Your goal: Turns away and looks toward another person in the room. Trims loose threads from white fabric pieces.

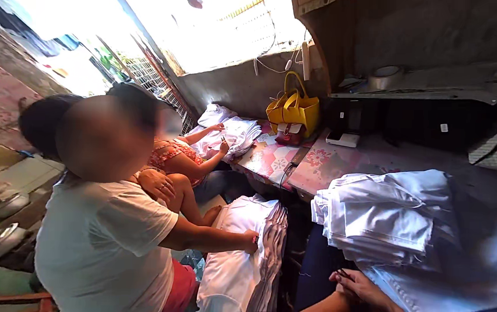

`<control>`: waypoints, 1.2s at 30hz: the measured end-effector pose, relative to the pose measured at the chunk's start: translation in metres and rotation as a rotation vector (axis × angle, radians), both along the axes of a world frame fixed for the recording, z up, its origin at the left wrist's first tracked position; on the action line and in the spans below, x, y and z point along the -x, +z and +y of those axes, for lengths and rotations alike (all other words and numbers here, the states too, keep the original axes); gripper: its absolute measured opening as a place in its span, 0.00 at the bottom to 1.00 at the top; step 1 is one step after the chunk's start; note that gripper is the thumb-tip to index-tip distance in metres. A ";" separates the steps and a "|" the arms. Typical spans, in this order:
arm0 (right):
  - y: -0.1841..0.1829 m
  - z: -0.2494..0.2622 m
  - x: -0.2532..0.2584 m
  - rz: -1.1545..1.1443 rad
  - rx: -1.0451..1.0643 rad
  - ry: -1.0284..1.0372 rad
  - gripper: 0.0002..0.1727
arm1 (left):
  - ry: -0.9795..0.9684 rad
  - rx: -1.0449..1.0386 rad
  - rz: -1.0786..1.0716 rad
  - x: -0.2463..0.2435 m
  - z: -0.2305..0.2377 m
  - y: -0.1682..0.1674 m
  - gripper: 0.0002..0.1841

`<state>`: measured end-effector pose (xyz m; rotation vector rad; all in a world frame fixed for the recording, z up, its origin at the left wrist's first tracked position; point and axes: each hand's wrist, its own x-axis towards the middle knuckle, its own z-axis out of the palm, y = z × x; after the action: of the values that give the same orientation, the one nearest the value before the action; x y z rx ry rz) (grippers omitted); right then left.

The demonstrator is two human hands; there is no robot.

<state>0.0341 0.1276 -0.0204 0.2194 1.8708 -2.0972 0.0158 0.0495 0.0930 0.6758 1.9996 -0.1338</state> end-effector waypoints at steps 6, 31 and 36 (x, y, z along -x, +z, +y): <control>0.082 0.042 -0.070 0.235 -0.135 -0.316 0.14 | -0.173 -0.660 -0.087 0.063 -0.025 -0.012 0.14; 0.125 0.096 -0.008 0.479 -1.396 -0.955 0.10 | -0.115 -1.487 0.567 0.106 0.052 -0.007 0.08; 0.095 0.085 0.004 0.383 -1.305 -0.885 0.23 | 0.299 -1.603 0.706 0.156 0.047 0.002 0.06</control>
<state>0.0300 0.2127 0.0743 1.1397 3.5633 -0.8135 -0.1397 0.0962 0.0951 1.3564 2.5623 1.7877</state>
